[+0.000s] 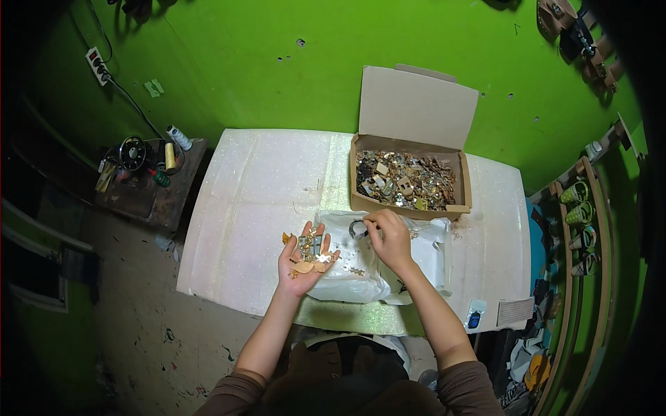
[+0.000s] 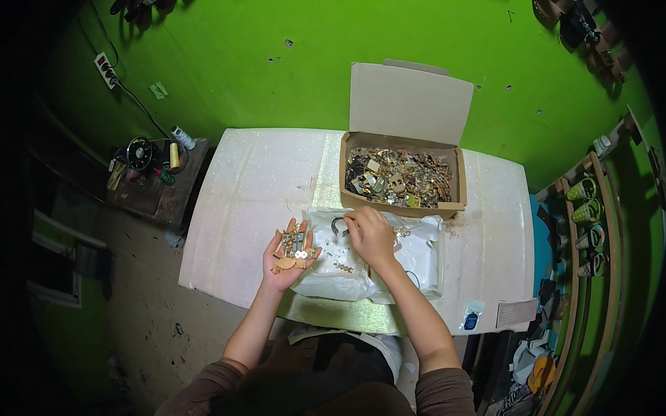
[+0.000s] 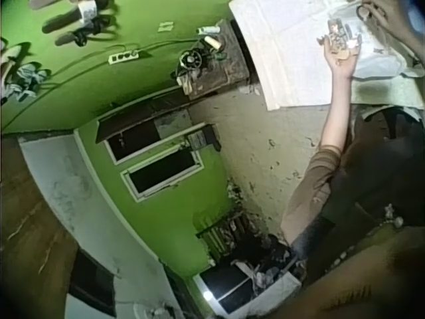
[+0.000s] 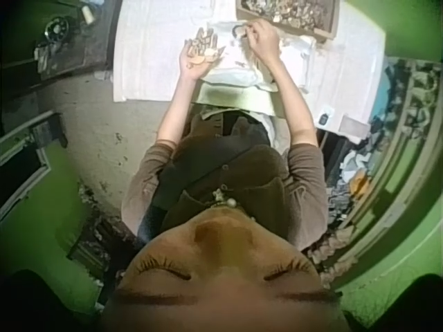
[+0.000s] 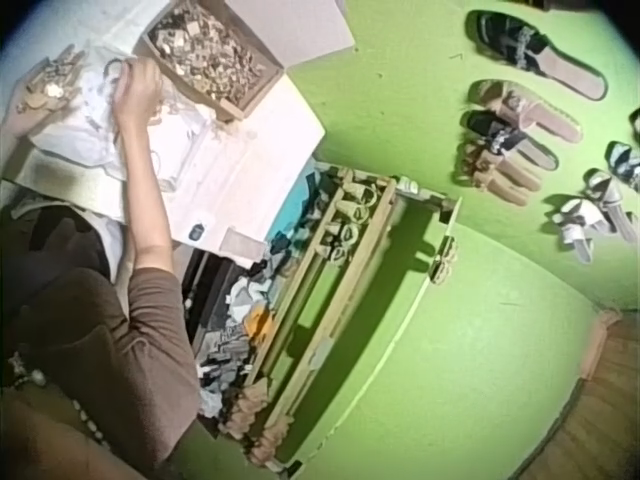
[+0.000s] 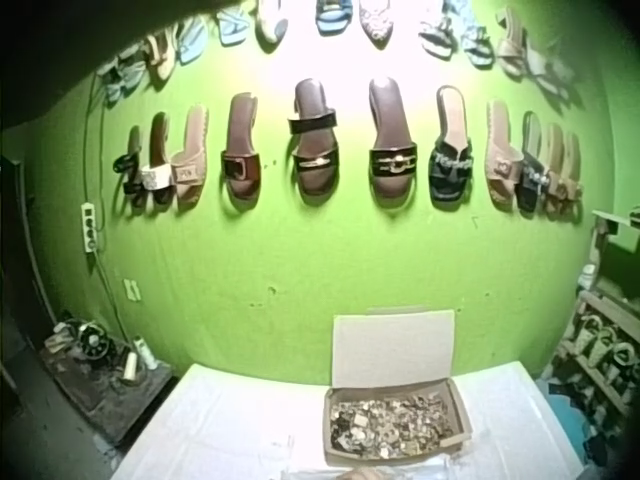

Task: The recorder is sorting various small metal and plastic shoe components into separate trays.

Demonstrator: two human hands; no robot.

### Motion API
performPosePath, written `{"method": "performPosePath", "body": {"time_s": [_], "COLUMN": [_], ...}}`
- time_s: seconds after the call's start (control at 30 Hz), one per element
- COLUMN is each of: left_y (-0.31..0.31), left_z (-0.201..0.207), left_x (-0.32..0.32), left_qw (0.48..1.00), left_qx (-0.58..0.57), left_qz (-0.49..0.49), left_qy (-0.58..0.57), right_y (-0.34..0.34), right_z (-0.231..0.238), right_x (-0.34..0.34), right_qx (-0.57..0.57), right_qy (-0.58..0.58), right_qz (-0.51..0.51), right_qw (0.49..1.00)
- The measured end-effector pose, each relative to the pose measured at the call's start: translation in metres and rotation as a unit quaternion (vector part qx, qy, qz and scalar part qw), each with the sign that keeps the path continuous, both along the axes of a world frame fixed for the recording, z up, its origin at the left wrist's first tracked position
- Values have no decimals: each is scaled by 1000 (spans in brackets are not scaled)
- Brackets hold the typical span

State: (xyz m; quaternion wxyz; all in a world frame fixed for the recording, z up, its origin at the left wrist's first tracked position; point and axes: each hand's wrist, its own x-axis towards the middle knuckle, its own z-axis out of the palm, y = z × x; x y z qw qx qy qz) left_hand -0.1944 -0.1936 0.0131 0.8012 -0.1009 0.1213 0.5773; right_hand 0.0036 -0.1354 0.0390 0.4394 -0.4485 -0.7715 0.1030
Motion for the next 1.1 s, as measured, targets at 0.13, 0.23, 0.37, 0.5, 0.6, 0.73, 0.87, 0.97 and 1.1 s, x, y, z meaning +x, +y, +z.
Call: {"method": "performPosePath", "body": {"time_s": [0.13,0.23,0.37,0.5,0.6,0.73,0.87,0.97,1.1], "left_y": [0,-1,-1,2,-2,1,4,0,-9], "left_z": [-3,-6,-14,-8,-3,3,2,2,-3], "left_x": [-4,-6,-13,-9,-15,-17,1,13,25], "left_qw": [1000,1000,1000,1000,1000,999,996,995,990], "left_qx": [-3,-8,11,0,7,15,30,25,36], "left_qz": [-6,-13,-21,5,3,51,79,100,134], "left_qy": [-16,-27,-19,-31,0,5,-6,-5,-23], "right_y": [-2,-5,-12,-14,-22,-25,-27,-28,-25], "right_z": [-10,-26,-35,-54,-57,-65,-84,-86,-95], "right_x": [3,19,33,61,84,113,141,140,125], "right_qx": [-160,-223,-372,-358,-342,-390,-378,-365,-296], "right_qy": [96,198,404,477,460,314,257,132,-40], "right_qz": [-37,-52,-76,-79,-170,-117,-102,-148,-203], "right_qw": [982,953,832,799,801,858,883,910,932]}}
